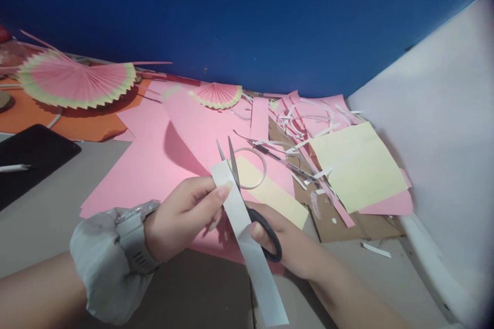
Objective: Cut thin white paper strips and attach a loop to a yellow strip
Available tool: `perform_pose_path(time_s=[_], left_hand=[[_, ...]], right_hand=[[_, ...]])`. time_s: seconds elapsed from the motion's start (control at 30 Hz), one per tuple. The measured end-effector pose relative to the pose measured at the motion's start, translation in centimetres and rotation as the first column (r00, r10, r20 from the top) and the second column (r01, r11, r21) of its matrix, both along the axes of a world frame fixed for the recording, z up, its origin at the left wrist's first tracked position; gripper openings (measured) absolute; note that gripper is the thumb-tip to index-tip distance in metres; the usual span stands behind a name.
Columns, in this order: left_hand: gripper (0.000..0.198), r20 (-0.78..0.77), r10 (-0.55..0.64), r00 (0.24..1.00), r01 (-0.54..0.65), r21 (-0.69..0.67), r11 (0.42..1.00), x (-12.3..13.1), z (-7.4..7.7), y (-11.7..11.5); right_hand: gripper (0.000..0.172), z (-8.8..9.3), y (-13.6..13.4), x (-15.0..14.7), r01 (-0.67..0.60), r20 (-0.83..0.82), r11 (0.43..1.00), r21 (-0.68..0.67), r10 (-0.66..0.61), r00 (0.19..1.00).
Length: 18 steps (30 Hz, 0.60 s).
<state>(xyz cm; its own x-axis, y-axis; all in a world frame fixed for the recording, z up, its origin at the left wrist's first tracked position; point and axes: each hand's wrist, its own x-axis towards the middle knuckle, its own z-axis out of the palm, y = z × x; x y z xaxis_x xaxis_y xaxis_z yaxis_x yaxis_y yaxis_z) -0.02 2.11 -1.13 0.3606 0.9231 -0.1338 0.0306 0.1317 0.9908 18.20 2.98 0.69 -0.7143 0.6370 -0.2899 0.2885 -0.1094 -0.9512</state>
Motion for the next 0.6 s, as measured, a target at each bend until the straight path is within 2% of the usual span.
perform_pose_path(time_s=[0.23, 0.6], left_hand=[[0.043, -0.006, 0.000, 1.000, 0.000, 0.013, 1.000, 0.00, -0.10, 0.04], [0.043, -0.009, 0.002, 1.000, -0.002, 0.003, 1.000, -0.03, -0.08, 0.02]], right_hand=[[0.046, 0.12, 0.04, -0.22, 0.008, -0.081, 1.000, -0.006, -0.008, 0.997], [0.046, 0.18, 0.11, -0.21, 0.012, -0.101, 0.999, -0.046, -0.016, 0.995]])
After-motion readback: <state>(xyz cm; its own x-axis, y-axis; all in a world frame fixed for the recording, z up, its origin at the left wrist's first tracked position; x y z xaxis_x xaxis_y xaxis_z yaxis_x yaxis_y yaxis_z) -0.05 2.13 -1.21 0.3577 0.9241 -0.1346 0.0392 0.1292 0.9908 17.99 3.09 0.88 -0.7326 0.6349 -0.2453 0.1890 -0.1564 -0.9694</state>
